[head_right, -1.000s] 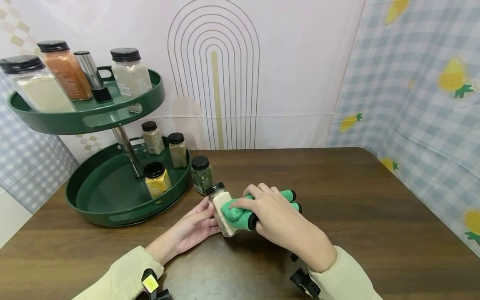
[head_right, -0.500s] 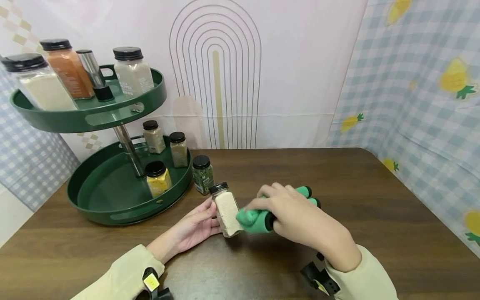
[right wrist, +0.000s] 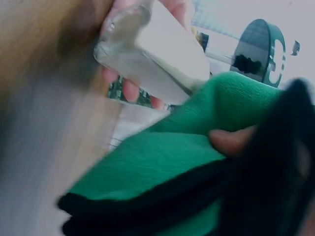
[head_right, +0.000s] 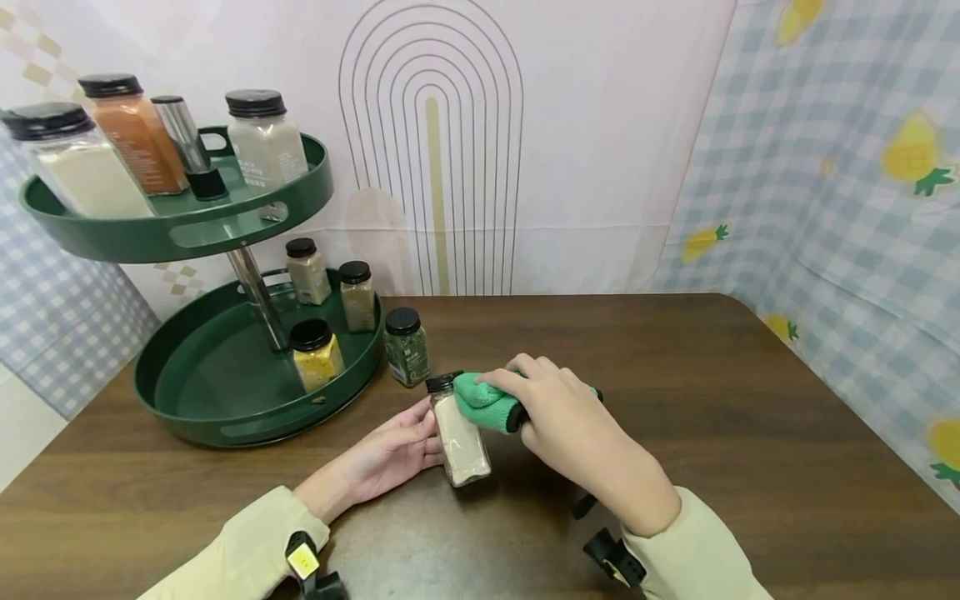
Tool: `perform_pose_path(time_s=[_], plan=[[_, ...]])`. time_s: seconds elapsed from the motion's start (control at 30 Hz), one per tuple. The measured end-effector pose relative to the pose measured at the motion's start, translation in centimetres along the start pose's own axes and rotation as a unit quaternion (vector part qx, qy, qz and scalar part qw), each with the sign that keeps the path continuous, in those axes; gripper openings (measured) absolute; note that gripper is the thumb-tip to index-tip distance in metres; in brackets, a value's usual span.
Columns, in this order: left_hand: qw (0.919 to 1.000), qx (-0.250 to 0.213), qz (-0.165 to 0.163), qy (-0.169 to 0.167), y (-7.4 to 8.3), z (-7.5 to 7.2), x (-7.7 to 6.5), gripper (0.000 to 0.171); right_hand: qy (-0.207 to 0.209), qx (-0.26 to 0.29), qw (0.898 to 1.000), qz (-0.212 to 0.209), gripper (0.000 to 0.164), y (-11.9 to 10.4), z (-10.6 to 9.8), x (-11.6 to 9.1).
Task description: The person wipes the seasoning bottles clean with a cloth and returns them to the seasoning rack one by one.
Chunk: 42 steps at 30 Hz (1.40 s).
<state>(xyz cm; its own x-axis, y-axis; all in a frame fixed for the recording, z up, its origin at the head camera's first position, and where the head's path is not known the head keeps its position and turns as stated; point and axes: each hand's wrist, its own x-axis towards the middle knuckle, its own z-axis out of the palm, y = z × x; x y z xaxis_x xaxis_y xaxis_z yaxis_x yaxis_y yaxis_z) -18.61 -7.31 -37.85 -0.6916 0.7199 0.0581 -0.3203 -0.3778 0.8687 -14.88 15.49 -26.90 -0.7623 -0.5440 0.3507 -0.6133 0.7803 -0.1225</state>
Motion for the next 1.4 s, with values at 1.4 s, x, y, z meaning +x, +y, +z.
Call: perform_pose_path(time_s=[1.4], plan=[[0.9997, 0.014, 0.000, 0.018, -0.1, -0.1, 0.3, 0.034, 0.040, -0.025, 0.995, -0.083, 0.069, -1.1, 0.7, 0.1]])
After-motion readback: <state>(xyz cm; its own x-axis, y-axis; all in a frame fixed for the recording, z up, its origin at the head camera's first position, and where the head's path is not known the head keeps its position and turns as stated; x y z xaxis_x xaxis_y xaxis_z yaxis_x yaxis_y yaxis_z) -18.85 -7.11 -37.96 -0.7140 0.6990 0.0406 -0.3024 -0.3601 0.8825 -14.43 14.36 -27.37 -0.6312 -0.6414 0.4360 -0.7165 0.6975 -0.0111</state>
